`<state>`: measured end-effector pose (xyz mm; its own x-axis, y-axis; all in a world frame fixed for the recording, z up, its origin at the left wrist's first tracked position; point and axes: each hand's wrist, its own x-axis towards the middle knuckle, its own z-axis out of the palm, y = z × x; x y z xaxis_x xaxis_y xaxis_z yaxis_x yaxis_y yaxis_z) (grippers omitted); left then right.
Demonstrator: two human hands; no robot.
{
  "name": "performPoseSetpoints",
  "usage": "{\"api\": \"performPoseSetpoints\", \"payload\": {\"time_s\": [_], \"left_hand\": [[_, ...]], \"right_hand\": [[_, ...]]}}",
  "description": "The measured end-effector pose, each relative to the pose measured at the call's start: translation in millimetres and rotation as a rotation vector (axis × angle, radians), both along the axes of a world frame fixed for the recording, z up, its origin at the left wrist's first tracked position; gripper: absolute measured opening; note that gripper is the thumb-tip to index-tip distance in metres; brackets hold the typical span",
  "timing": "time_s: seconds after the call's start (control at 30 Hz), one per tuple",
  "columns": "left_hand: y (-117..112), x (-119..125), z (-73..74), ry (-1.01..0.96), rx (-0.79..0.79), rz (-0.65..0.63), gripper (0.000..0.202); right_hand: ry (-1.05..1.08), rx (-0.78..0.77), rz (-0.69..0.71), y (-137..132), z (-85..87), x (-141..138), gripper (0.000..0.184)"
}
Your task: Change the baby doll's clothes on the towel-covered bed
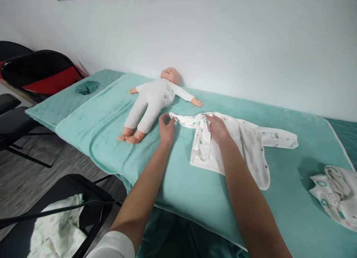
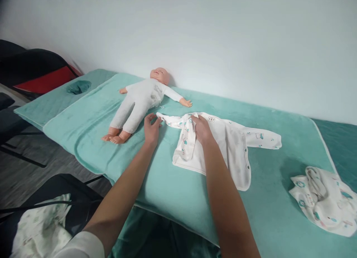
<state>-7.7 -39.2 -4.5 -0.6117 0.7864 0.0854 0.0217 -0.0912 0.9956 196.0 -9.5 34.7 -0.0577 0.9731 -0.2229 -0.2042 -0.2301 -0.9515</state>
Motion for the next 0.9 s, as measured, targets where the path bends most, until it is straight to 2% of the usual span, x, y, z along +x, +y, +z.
{"api": "performPoseSetpoints", "payload": {"time_s": [0.13,0.3,0.47,0.57,0.67,0.77,0.9], "left_hand": [[11,-4,2.5,-0.126,-0.041,0.005,0.043],[8,-5,7.8,-0.176,-0.046,-0.117,0.038],[10,-8,-0.4,-0.238,0.061,-0.108,0.035],[14,-13,-7.2,-0.257,0.187,-0.071,0.038],[17,-16,-10.3,-0.273,0.309,-0.127,0.044],[15,-17,-9.1,-0.149,0.344,-0.115,0.039],[4,-12,-3.1,0.258,0.266,0.069,0.028]], "right_hand": [[0.15,-0.002,0.032,-5,6.0,-5,0.033],[0.295,0.05,0.058,-6,8.8,-7,0.033],[0.24,0.076,0.06,-5,5.9,-10,0.038],[0.222,0.071,0.054,-4,3.9,-12,0.041],[0.234,0.056,0.046,-4,2.6,-13,0.044],[0.25,0.052,0.058,-4,2.1,-13,0.047],[0.219,0.056,0.063,-3,-1.2,-14,0.05]]}}
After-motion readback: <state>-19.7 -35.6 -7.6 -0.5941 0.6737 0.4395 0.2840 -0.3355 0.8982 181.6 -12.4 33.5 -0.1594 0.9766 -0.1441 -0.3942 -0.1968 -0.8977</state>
